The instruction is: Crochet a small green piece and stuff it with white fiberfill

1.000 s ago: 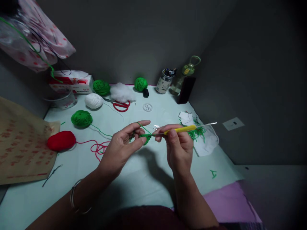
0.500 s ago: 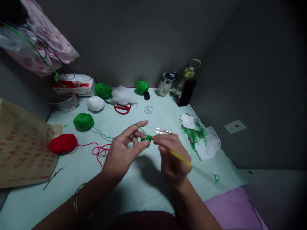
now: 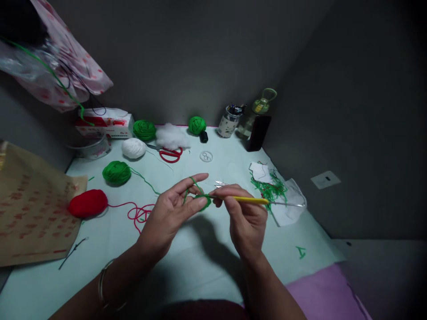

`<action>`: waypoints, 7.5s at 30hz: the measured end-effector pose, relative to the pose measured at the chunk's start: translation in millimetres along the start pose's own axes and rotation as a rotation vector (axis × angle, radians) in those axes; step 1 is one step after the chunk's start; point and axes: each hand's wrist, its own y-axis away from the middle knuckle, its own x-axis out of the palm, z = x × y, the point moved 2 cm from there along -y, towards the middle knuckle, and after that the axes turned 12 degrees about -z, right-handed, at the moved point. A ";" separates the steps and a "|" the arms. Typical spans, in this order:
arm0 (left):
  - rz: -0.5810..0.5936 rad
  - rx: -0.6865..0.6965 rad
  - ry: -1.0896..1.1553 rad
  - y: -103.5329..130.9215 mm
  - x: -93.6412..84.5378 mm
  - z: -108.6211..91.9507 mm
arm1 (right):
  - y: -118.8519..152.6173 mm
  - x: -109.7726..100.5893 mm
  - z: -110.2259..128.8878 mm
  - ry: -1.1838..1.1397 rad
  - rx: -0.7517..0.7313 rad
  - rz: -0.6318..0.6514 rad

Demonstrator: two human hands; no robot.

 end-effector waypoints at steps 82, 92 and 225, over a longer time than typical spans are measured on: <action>-0.024 0.075 -0.243 -1.0 -6.2 -6.3 | -4.1 -7.7 -2.6 -0.134 0.161 0.028; 0.022 -0.192 0.110 -0.4 2.5 6.5 | 11.5 -4.6 6.2 0.406 -0.496 0.022; 0.030 0.033 -0.187 -0.4 -4.1 -1.6 | -10.6 -4.7 -9.4 -0.356 0.406 -0.048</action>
